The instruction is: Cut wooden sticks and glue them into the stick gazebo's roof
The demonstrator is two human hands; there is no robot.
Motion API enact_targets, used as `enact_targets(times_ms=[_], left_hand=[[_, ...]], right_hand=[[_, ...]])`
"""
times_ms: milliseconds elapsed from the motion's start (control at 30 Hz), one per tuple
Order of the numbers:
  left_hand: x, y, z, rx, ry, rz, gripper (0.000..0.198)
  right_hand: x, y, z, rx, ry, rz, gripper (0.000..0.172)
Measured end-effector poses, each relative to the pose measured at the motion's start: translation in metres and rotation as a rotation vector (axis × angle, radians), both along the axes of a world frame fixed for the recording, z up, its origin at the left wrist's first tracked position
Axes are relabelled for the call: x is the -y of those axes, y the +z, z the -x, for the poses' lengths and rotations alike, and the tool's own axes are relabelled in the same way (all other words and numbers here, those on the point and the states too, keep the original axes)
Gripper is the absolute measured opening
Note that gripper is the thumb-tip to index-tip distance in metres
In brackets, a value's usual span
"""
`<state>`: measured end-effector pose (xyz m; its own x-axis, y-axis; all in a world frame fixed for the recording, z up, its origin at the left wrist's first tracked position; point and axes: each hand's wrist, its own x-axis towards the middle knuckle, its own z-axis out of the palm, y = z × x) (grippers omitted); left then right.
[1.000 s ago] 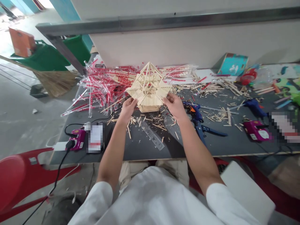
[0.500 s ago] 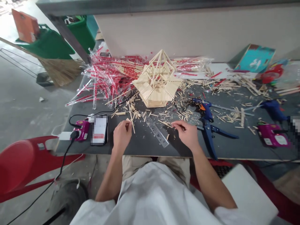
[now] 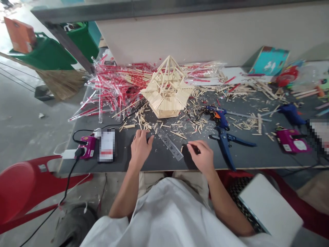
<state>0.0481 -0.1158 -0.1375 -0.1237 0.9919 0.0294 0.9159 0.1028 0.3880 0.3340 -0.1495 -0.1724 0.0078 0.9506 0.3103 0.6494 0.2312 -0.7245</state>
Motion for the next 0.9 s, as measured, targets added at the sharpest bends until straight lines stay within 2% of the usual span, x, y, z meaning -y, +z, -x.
enact_targets(times_ms=[133, 267, 433, 633, 700, 767, 833, 900], left_hand=[[-0.031, 0.012, -0.013, -0.078, -0.063, 0.048, 0.04], [-0.058, 0.018, -0.024, -0.119, -0.141, 0.131, 0.035], [-0.067, 0.012, -0.025, 0.0, -0.112, 0.181, 0.027], [-0.067, 0.009, -0.004, 0.203, -0.136, 0.152, 0.023], [-0.065, 0.016, 0.005, 0.279, -0.173, 0.156, 0.021], [-0.061, 0.029, 0.013, 0.382, -0.232, 0.175, 0.021], [-0.061, 0.047, 0.019, 0.511, -0.305, 0.207, 0.022], [-0.065, 0.066, 0.021, 0.574, -0.31, 0.217, 0.023]], right_hand=[[0.01, -0.002, 0.012, 0.008, 0.145, 0.007, 0.011], [0.017, -0.004, 0.019, 0.078, 0.258, 0.069, 0.033], [0.018, 0.001, 0.024, 0.135, 0.269, 0.143, 0.029], [0.016, 0.003, 0.031, 0.11, 0.216, 0.224, 0.033], [0.015, 0.003, 0.03, 0.035, 0.223, 0.244, 0.029], [0.012, 0.008, 0.025, -0.076, 0.262, 0.28, 0.02], [0.004, 0.019, 0.016, -0.166, 0.293, 0.329, 0.014], [-0.012, 0.035, 0.004, -0.206, 0.275, 0.364, 0.015]])
